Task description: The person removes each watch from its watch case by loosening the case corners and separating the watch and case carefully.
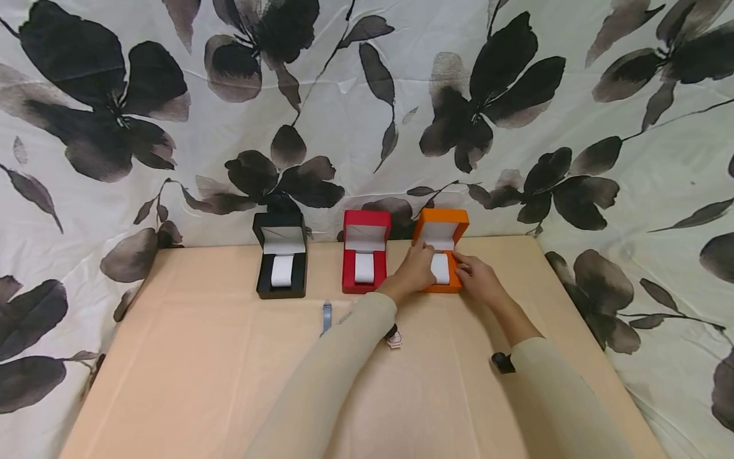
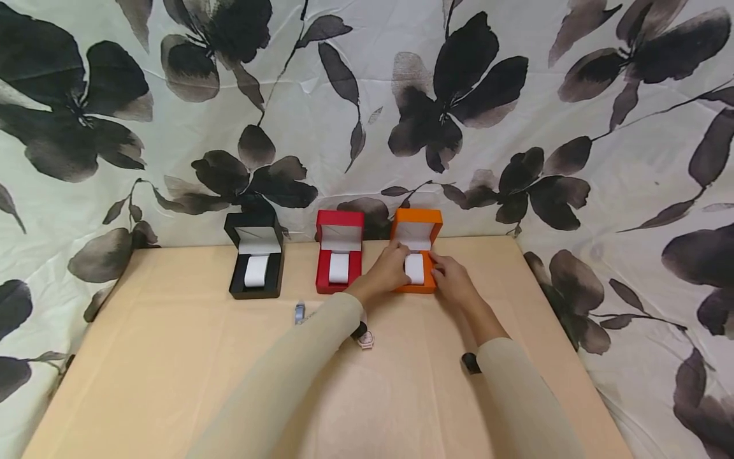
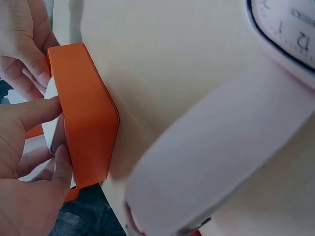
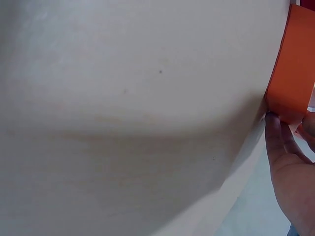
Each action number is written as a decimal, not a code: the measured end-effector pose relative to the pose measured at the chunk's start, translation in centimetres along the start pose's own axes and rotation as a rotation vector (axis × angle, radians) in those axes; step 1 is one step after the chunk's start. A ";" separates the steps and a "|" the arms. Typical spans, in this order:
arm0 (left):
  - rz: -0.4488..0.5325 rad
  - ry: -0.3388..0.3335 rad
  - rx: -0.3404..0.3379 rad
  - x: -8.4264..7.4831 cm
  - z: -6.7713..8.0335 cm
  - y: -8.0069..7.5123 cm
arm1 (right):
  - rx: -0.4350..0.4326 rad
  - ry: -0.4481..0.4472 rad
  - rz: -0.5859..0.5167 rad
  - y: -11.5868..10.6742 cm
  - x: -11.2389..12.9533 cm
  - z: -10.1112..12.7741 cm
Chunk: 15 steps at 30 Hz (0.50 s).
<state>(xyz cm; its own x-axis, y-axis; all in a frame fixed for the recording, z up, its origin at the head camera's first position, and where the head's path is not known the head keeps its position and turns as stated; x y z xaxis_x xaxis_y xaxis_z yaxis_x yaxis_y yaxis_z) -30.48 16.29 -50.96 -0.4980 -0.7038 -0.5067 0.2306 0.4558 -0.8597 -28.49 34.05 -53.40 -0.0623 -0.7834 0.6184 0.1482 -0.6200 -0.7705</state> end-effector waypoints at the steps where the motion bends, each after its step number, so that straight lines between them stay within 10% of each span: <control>1: -0.002 0.005 -0.002 0.0 0.0 0.0 | 0.000 0.002 0.001 0.0 0.0 0.0; 15: -0.123 0.018 0.072 -0.1 -0.4 0.2 | 0.011 -0.011 -0.019 -0.2 0.2 0.0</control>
<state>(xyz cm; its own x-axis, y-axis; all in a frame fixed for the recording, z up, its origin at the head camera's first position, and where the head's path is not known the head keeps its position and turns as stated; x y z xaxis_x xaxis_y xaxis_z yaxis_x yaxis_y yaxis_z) -30.70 16.65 -51.02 -0.5409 -0.7417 -0.3968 0.2262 0.3261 -0.9179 -28.50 33.99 -53.11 -0.0541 -0.7710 0.6345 0.1577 -0.6341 -0.7570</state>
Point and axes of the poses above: each hand's wrist, its own z-axis away from the middle knuckle, its own y-axis out of the palm, x = y × z, the point moved 3 cm from there along -z, towards the middle knuckle, and after that the axes turned 9 degrees about y, right-handed, at the moved point
